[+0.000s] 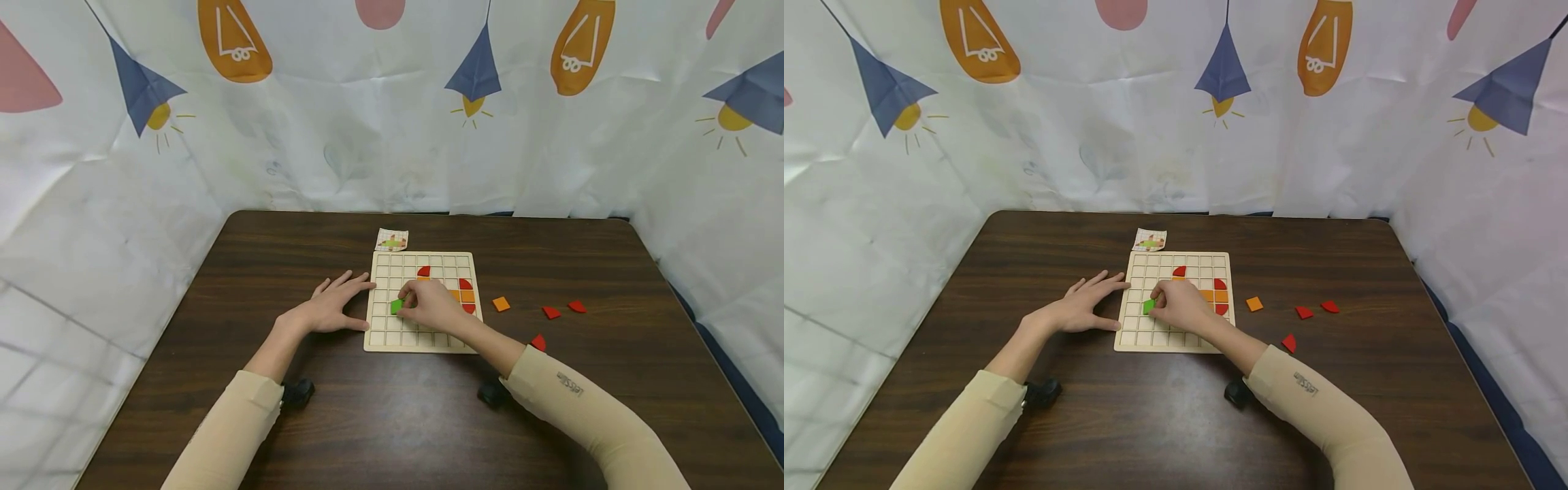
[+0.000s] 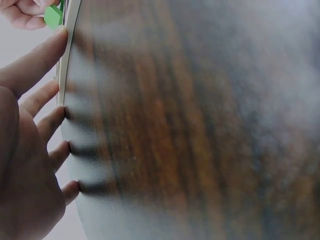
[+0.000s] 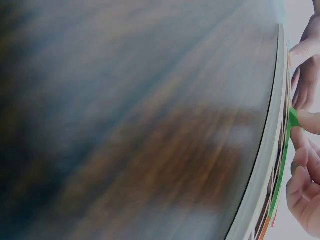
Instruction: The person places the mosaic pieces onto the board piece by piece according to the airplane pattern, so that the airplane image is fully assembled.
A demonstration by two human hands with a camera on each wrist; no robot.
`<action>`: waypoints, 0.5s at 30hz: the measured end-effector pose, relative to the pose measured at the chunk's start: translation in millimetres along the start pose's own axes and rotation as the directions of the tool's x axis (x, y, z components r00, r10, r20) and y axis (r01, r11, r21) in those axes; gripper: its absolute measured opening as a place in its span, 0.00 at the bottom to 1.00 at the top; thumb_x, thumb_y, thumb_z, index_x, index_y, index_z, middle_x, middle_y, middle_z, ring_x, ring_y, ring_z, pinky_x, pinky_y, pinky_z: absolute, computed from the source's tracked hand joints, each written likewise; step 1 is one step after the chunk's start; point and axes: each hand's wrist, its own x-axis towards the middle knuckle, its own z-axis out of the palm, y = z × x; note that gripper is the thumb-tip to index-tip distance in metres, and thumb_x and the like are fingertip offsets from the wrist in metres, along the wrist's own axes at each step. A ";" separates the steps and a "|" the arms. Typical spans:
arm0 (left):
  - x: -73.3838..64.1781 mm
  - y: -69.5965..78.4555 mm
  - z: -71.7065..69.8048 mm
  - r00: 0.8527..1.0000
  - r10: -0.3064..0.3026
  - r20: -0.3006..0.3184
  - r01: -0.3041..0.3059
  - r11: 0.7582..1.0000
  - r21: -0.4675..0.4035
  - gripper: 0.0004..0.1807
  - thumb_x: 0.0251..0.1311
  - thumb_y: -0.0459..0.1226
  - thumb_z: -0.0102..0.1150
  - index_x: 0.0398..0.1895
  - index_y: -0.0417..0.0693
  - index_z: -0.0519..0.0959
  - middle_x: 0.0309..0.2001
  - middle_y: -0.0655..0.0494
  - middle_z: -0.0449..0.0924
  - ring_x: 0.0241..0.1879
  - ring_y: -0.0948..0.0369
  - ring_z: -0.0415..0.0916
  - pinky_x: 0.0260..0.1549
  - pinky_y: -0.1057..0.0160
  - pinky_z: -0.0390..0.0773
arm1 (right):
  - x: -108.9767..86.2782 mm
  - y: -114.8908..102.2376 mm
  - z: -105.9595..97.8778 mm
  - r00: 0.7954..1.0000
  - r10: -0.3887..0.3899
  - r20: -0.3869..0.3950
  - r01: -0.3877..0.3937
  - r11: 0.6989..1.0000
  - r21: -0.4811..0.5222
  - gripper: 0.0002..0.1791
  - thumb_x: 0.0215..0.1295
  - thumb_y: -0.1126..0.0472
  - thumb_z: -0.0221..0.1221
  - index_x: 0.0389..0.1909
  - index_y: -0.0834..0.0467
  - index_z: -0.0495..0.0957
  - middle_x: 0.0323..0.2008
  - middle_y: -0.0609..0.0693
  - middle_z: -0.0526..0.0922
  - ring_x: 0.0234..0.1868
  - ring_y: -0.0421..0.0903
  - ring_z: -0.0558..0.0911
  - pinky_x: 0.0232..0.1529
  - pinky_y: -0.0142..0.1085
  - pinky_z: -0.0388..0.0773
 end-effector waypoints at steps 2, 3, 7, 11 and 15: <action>-0.3 0.1 -0.3 1.000 0.000 0.000 0.000 1.000 0.000 0.48 0.62 0.59 0.67 0.82 0.58 0.58 0.83 0.53 0.43 0.81 0.48 0.33 0.72 0.33 0.33 | 0.9 -1.2 0.7 1.000 0.001 0.002 -0.001 1.000 -0.005 0.13 0.58 0.59 0.76 0.40 0.59 0.84 0.24 0.39 0.82 0.26 0.37 0.78 0.32 0.34 0.77; -0.5 0.2 -0.4 1.000 0.000 -0.001 0.000 1.000 0.000 0.48 0.62 0.59 0.67 0.82 0.58 0.58 0.83 0.53 0.43 0.81 0.48 0.33 0.72 0.33 0.33 | 1.3 -1.7 1.1 1.000 0.003 0.005 -0.003 1.000 -0.007 0.13 0.58 0.59 0.76 0.40 0.58 0.84 0.24 0.39 0.81 0.25 0.37 0.78 0.32 0.34 0.76; -0.9 0.3 -0.4 1.000 0.000 -0.002 0.000 1.000 -0.002 0.48 0.62 0.58 0.68 0.82 0.58 0.58 0.83 0.53 0.43 0.81 0.48 0.33 0.72 0.34 0.33 | 3.5 -3.1 2.5 1.000 0.009 0.023 -0.009 1.000 -0.015 0.13 0.58 0.59 0.76 0.40 0.58 0.84 0.23 0.39 0.80 0.25 0.37 0.77 0.33 0.34 0.76; -0.7 0.0 0.0 1.000 0.001 -0.002 -0.001 1.000 -0.002 0.48 0.62 0.59 0.68 0.82 0.59 0.58 0.83 0.53 0.43 0.81 0.48 0.32 0.73 0.34 0.33 | 4.3 -3.3 2.2 1.000 0.003 0.031 -0.003 1.000 -0.019 0.14 0.59 0.59 0.76 0.40 0.60 0.84 0.23 0.40 0.80 0.25 0.38 0.78 0.35 0.34 0.77; -0.6 -0.1 0.2 1.000 -0.001 0.000 0.001 1.000 -0.001 0.48 0.62 0.59 0.67 0.82 0.59 0.58 0.83 0.53 0.43 0.81 0.49 0.32 0.73 0.34 0.33 | 2.2 -1.3 -0.4 0.999 -0.010 0.032 0.010 1.000 -0.004 0.15 0.59 0.59 0.75 0.43 0.61 0.84 0.24 0.40 0.81 0.26 0.37 0.78 0.35 0.34 0.77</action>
